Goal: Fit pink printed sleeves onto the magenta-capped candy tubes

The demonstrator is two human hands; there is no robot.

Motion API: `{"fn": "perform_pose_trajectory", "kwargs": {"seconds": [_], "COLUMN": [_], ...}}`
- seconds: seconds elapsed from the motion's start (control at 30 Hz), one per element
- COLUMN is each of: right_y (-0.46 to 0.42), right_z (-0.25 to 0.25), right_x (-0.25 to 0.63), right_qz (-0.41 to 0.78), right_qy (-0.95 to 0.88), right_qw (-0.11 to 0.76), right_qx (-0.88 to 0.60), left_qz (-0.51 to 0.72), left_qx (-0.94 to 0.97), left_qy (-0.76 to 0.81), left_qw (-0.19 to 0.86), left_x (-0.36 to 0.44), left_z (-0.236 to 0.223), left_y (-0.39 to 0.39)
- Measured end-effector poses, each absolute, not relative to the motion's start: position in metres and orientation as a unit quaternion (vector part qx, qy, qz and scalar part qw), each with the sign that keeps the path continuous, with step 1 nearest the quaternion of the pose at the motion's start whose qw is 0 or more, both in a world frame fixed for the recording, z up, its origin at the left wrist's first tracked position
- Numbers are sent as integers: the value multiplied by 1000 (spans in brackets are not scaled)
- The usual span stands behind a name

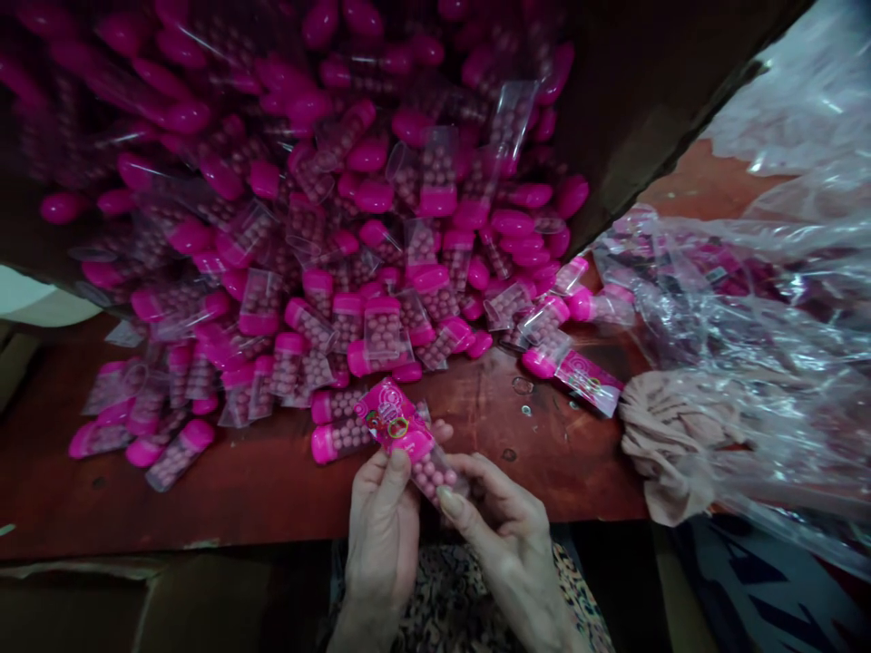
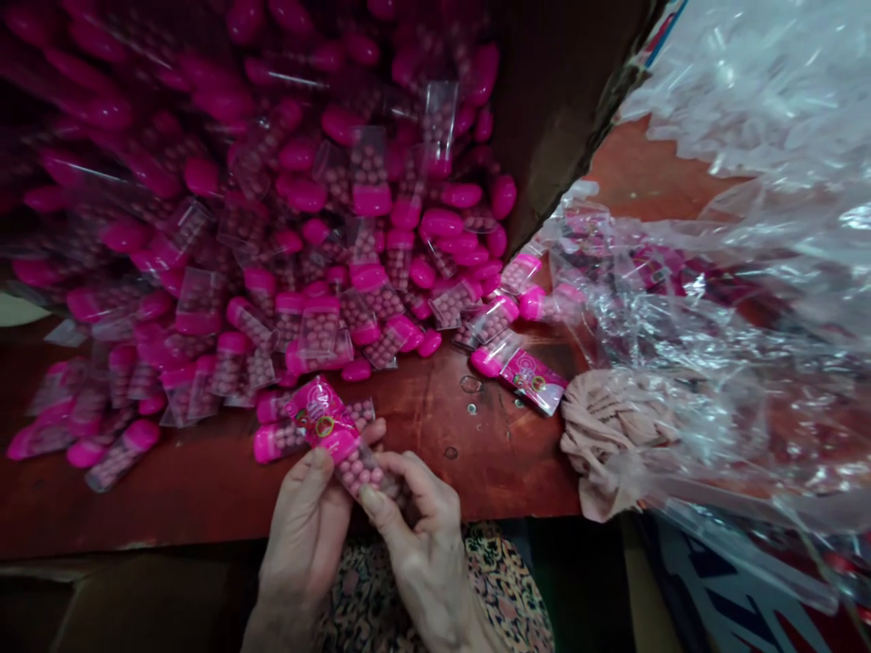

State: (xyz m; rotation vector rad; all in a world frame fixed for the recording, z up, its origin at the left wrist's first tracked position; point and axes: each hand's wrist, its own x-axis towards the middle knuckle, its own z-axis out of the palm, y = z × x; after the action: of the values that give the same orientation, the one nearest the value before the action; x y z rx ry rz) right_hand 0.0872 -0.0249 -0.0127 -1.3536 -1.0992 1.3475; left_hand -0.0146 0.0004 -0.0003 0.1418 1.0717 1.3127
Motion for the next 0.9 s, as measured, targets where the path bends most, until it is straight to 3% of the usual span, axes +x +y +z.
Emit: {"fn": "perform_pose_trajectory", "kwargs": {"seconds": [0.4, 0.67, 0.9], "right_y": [-31, -17, -28], "right_z": [-22, -13, -16], "right_x": [81, 79, 76], "right_qz": [524, 674, 558], "right_qy": [-427, -300, -382], "right_qw": [464, 475, 476], "right_qx": [-573, -481, -562], "left_qz": [584, 601, 592], "left_qx": [41, 97, 64], "left_qy": [468, 485, 487], "left_qw": [662, 628, 640], "left_x": [-10, -24, -13], "left_z": [-1, -7, -5], "left_y": [-2, -3, -7]}}
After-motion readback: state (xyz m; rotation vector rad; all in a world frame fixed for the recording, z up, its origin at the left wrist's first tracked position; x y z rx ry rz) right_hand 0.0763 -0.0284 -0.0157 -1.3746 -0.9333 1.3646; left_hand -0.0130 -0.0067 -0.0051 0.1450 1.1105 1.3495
